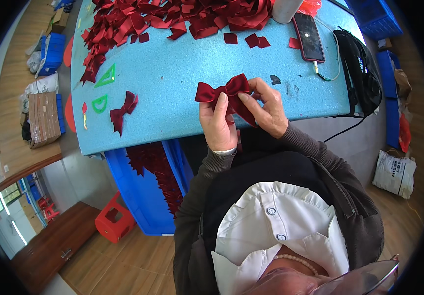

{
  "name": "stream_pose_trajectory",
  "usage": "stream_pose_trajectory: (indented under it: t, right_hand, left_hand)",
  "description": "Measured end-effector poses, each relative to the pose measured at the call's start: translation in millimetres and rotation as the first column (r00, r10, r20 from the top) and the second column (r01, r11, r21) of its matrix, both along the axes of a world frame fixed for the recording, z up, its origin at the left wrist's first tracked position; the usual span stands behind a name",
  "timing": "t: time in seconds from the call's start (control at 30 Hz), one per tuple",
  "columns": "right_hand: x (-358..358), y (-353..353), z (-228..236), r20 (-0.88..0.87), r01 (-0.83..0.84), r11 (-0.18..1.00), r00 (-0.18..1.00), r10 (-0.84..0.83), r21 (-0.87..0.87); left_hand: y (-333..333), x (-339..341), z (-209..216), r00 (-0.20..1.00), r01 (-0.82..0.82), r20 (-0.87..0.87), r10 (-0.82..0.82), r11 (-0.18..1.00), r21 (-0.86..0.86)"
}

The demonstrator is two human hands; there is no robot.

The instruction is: Assembling small red ribbon bows by hand on a workbench.

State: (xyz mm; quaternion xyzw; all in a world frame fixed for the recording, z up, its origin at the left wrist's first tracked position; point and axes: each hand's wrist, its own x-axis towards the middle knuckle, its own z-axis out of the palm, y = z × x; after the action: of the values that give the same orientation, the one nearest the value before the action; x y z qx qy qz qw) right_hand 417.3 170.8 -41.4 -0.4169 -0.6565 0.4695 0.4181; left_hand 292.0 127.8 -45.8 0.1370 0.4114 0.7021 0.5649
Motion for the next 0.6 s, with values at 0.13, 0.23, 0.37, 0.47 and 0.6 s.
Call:
stream_pose_trajectory:
  t: [0.13,0.23,0.37,0.47,0.6]
  right_hand:
    - [6,0,1,-0.029,0.010,0.994,0.999,-0.013,-0.113]
    - [10,1,1,-0.038,0.015,0.994,0.999,-0.020,-0.112]
    - [13,2,5,-0.074,0.060,0.998,0.995,-0.059,0.009]
    - [17,4,5,-0.071,-0.007,0.999,0.997,0.004,-0.039]
    - [15,5,5,-0.148,-0.033,0.999,0.989,0.027,-0.039]
  left_hand:
    - [0,7,2,1.000,0.009,-0.015,-0.009,1.000,-0.023]
    - [0,12,3,0.999,0.027,-0.020,-0.027,0.999,-0.029]
    - [1,16,8,0.998,0.059,-0.024,-0.060,0.998,-0.028]
    - [2,18,12,0.998,0.049,-0.039,-0.049,0.999,-0.008]
    - [-1,17,7,0.997,0.074,-0.021,-0.073,0.997,0.039]
